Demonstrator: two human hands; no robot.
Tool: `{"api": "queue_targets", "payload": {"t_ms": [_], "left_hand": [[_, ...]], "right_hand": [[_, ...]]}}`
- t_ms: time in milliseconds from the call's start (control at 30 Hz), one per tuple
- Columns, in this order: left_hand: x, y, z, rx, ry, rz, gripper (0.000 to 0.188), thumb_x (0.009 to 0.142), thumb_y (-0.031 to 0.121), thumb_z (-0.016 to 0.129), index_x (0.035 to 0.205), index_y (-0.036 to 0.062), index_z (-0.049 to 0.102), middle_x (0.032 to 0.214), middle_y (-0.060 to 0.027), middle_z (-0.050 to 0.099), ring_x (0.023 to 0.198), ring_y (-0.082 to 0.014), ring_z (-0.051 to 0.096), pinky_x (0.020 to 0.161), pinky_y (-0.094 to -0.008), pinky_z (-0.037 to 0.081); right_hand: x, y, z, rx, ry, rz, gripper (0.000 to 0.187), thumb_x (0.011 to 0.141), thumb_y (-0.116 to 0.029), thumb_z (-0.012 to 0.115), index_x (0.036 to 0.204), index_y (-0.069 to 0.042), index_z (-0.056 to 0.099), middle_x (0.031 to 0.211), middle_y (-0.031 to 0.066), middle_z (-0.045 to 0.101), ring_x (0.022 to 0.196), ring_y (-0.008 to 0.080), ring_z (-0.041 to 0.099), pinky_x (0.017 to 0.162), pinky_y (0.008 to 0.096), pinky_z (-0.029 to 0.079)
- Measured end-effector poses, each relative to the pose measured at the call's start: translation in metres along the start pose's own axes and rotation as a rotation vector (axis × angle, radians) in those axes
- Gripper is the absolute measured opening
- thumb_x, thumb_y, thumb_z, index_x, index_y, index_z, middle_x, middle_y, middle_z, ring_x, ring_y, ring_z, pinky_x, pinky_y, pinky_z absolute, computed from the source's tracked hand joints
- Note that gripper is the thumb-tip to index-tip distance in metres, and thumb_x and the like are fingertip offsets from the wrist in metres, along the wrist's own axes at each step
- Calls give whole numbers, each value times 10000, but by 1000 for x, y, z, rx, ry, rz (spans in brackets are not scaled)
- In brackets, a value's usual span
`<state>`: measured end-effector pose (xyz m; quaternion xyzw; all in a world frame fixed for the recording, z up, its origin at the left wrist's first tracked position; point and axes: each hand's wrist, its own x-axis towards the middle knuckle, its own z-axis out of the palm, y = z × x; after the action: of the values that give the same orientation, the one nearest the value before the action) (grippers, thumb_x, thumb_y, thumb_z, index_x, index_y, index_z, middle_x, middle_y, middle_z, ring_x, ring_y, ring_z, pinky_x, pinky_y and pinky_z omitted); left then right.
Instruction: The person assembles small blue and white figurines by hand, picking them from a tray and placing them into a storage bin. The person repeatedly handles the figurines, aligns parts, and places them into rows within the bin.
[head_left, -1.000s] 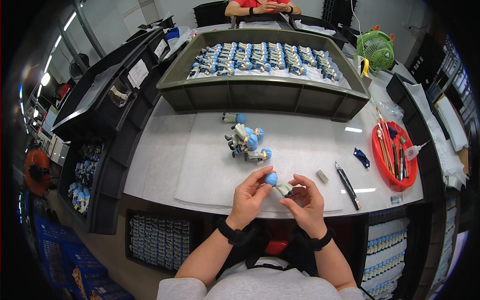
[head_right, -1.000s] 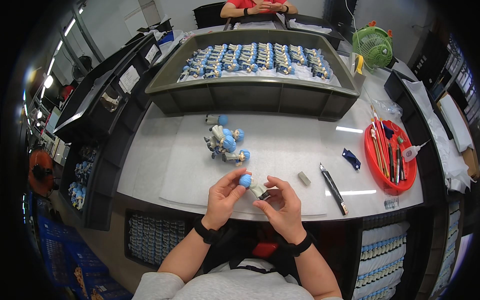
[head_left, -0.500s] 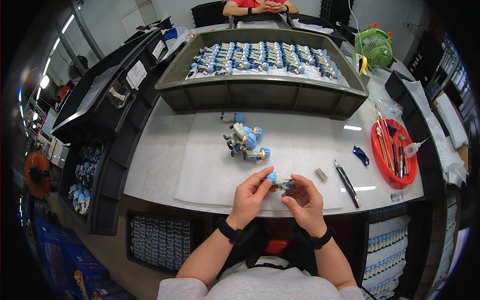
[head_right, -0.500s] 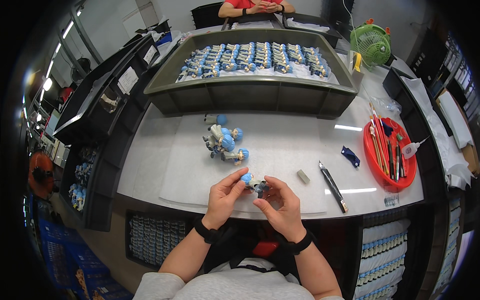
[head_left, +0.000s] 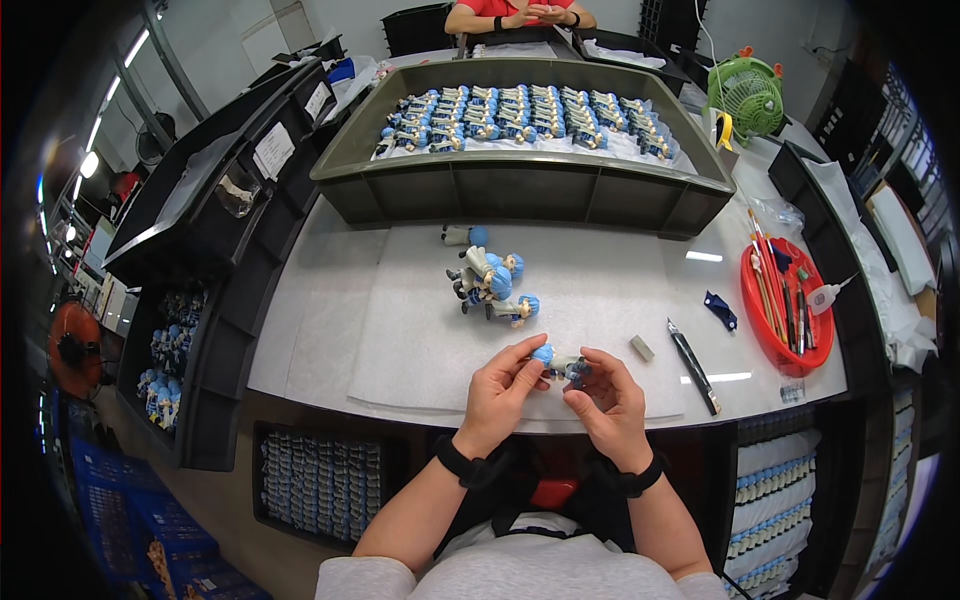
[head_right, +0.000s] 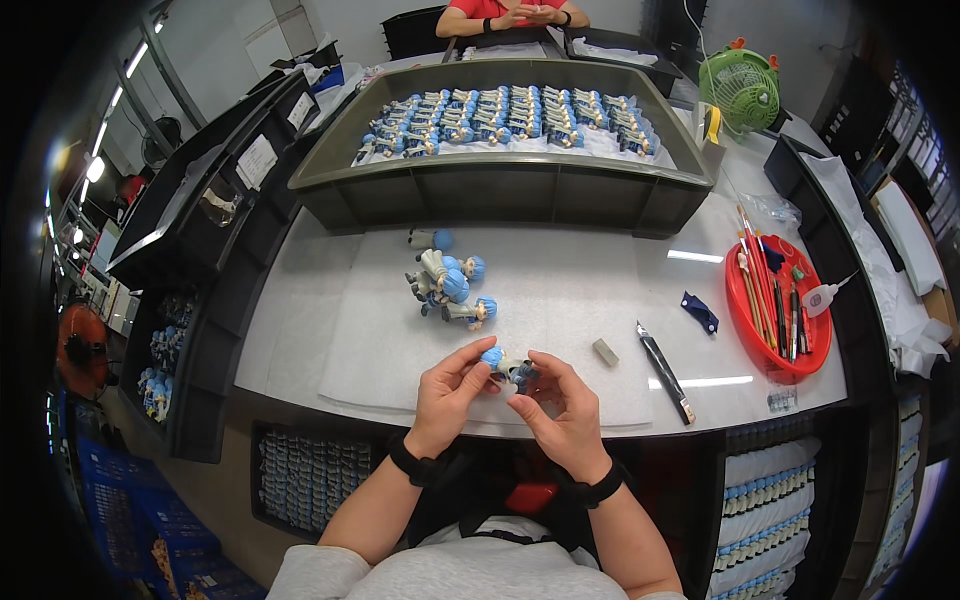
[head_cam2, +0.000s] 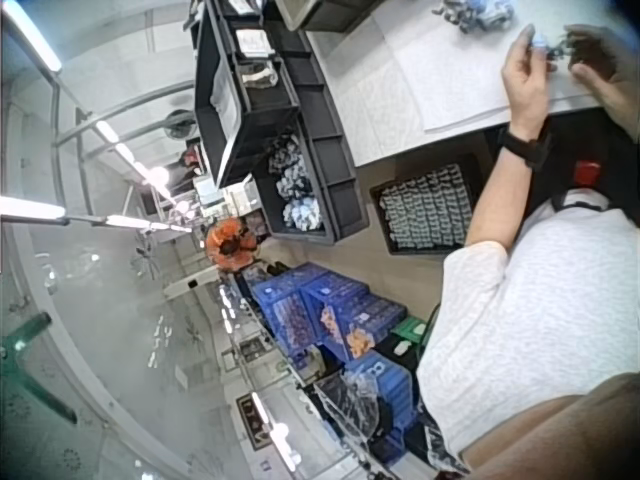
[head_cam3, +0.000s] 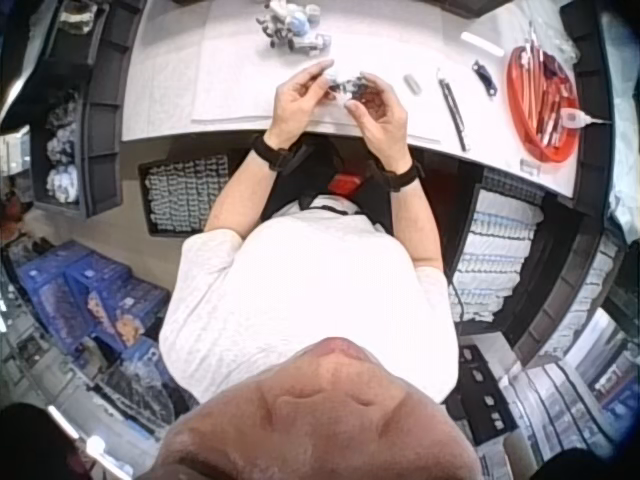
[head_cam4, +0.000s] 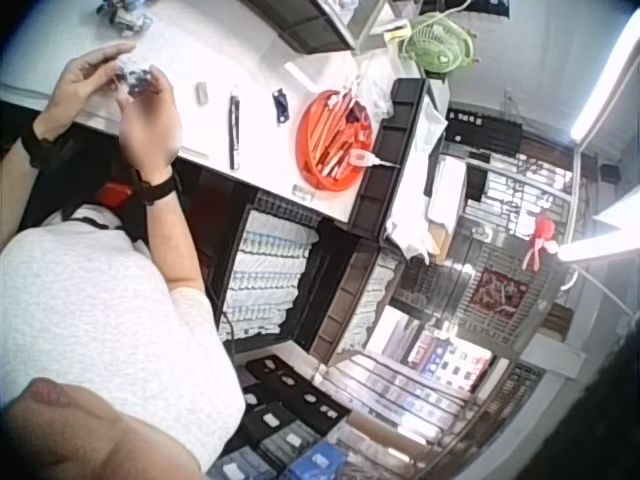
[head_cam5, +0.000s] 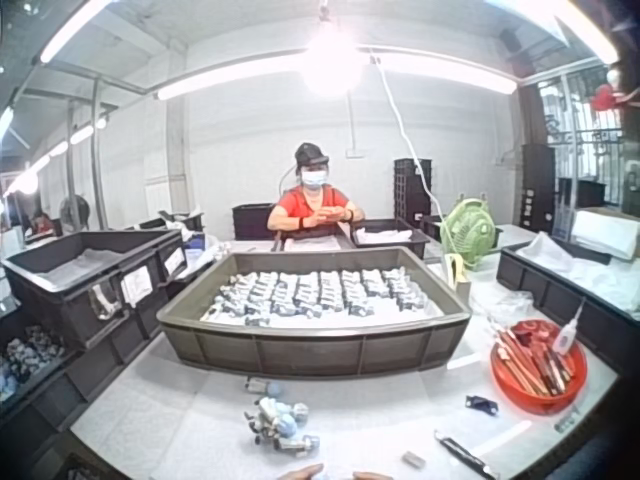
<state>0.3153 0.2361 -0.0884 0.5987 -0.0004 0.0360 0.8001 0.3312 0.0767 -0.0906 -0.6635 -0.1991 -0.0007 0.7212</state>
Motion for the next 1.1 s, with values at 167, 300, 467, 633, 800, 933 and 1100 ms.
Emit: {"api": "queue_targets", "payload": {"t_ms": [167,300,467,633,800,933,1100], "left_hand": [[1,-2,0,-37,-7,47,333,896,40,510,1227,11,490,1024,-56,580,873,-100,565,771,-245,501],[1,-1,4,-62,10,84,347,894,35,509,1236,-9,472,1097,-86,571,939,-126,564,808,-267,493],[0,0,3,-59,27,58,353,894,40,510,1237,-28,464,1080,-99,587,919,-140,578,814,-269,488],[0,-1,1,-20,11,6,348,894,42,514,1234,-14,475,971,-74,604,843,-115,581,763,-242,488],[-1,1,3,17,23,12,333,886,47,530,1213,-5,495,949,-54,603,833,-102,576,733,-231,481],[-2,-1,1,-23,7,39,321,870,16,544,1188,-5,509,981,-45,594,872,-101,570,760,-232,481],[-1,-1,1,-91,-26,76,340,851,-20,552,1187,-1,504,1049,-65,575,941,-111,560,829,-233,472]], "right_hand": [[0,-2,0,-39,-8,-12,458,785,-71,682,1189,14,484,935,73,574,828,124,575,724,238,494],[-1,-2,-2,-76,-10,-14,453,787,-58,674,1192,15,485,938,81,575,824,129,582,723,242,497],[0,-1,0,-67,-7,-18,465,790,-61,672,1204,13,474,954,92,579,829,134,585,729,248,500],[0,-1,-1,-23,-8,-3,490,789,-83,681,1215,10,458,963,94,578,849,136,582,734,251,502],[-1,-1,-2,-10,-6,-5,510,776,-109,702,1211,8,463,961,88,576,846,128,577,730,247,502],[0,0,-1,-23,-9,-12,510,770,-114,709,1204,9,470,950,83,572,836,121,571,726,242,500],[0,1,-1,-55,12,-23,492,770,-91,704,1196,10,479,945,85,570,835,116,566,723,240,499]]}}
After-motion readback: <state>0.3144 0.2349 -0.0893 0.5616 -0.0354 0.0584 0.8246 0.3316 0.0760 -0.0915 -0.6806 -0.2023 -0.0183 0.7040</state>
